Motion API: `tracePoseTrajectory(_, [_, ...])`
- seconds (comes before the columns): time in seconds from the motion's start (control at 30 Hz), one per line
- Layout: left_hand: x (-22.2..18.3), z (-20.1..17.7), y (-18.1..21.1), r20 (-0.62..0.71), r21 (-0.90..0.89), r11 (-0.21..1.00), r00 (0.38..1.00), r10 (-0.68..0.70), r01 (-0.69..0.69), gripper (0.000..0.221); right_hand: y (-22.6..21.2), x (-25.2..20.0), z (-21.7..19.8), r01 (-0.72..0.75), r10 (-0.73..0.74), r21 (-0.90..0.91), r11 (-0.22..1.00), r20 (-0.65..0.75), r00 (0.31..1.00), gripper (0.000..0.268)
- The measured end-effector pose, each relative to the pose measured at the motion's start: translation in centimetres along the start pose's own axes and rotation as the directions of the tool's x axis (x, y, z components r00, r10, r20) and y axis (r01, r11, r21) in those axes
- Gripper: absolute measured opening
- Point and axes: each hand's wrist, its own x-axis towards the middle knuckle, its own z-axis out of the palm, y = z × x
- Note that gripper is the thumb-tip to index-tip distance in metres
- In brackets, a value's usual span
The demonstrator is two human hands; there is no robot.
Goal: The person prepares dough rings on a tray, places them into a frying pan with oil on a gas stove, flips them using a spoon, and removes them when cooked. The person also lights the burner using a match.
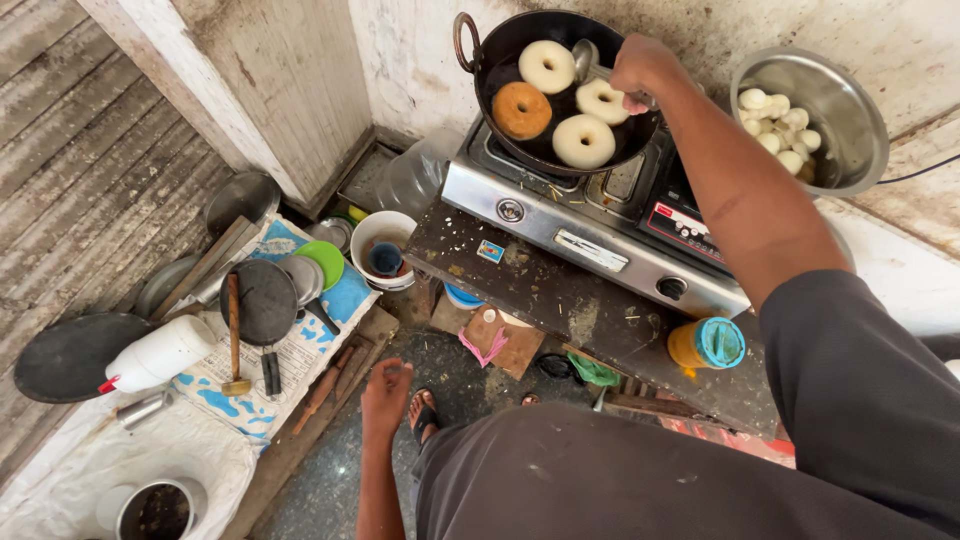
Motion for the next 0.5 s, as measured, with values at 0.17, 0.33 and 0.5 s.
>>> tracePoseTrajectory(0.17, [0.5, 0.2, 0.2, -0.021, -0.018, 0.996, 0.996, 0.084, -0.085, 0.04, 1.4, 2.3, 1.1, 0.065, -0.067, 0.03, 0.997, 0.053, 0.996, 0.014])
tracePoseTrajectory(0.33, [-0.1, -0.4, 0.0, -0.005, -0.04, 0.983, 0.984, 0.177, -0.177, 0.04, 5.9, 3.2, 2.8, 0.098, -0.121, 0.142, 0.985, 0.164, 0.979, 0.013])
tracePoseTrajectory(0.5, [-1.2, -0.6, 0.7, 0.062, 0.016, 0.998, 0.996, 0.06, -0.061, 0.041, 6.7, 0.9, 3.6, 0.15, -0.19, 0.208, 0.967, 0.187, 0.964, 0.013])
